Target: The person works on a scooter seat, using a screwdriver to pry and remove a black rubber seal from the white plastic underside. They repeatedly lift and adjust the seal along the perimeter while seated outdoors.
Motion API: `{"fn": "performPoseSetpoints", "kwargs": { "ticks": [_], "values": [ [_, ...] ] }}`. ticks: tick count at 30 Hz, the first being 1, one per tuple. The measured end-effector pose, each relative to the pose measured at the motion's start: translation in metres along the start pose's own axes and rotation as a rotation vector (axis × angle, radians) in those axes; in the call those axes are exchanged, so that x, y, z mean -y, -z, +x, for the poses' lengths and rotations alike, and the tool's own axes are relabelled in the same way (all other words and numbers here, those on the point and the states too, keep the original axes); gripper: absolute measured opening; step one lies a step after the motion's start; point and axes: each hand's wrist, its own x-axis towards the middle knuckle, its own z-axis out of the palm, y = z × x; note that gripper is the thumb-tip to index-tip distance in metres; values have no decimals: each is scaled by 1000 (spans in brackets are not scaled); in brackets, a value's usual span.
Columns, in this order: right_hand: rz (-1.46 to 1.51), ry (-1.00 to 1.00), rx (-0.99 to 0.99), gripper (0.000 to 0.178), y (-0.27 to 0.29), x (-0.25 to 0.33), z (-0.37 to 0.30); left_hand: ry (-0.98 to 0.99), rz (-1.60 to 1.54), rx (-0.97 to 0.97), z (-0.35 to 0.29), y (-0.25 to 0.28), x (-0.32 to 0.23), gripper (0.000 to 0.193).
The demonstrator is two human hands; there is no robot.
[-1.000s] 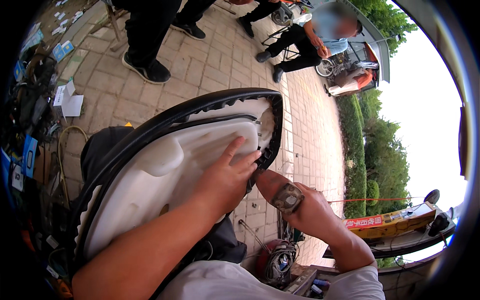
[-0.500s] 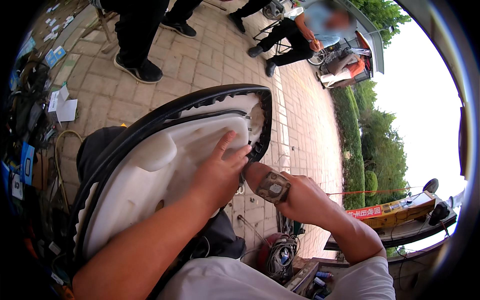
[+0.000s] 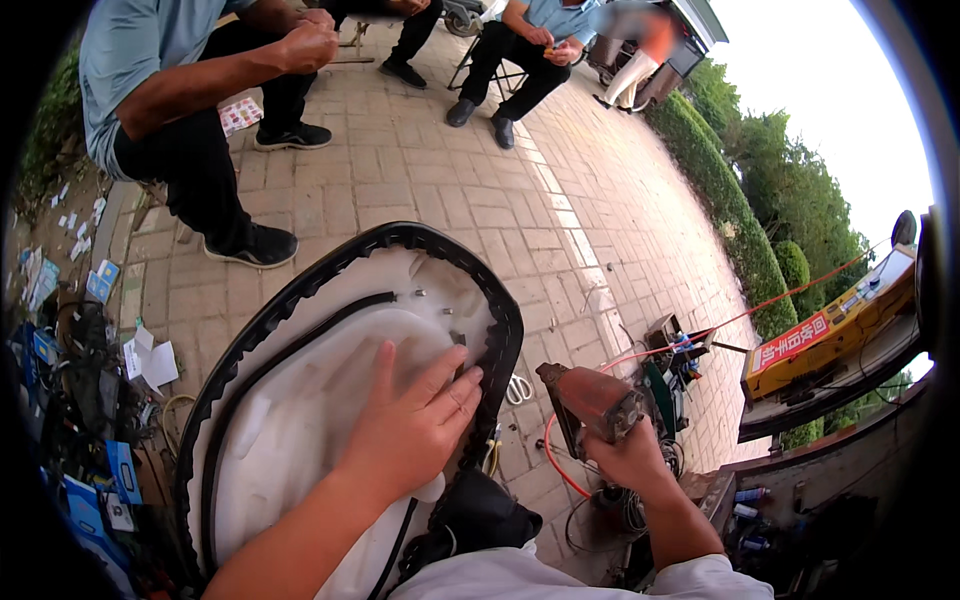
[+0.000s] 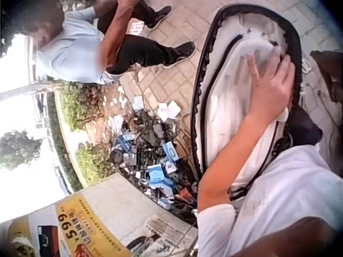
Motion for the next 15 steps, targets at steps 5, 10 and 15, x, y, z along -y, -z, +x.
{"fn": "performPoseSetpoints", "kwargs": {
  "ticks": [5, 10, 15],
  "values": [
    [-344, -59, -21, 26, -37, -136, 31, -73, -61, -26, 10, 15, -4, 38],
    [-475, -290, -14, 25, -101, -240, 59, -35, 37, 37, 36, 16, -21, 51],
    [-459, -451, 0, 28, -158, -331, 76, 15, 147, 197, 30, -1, -15, 60]
  ]
}}
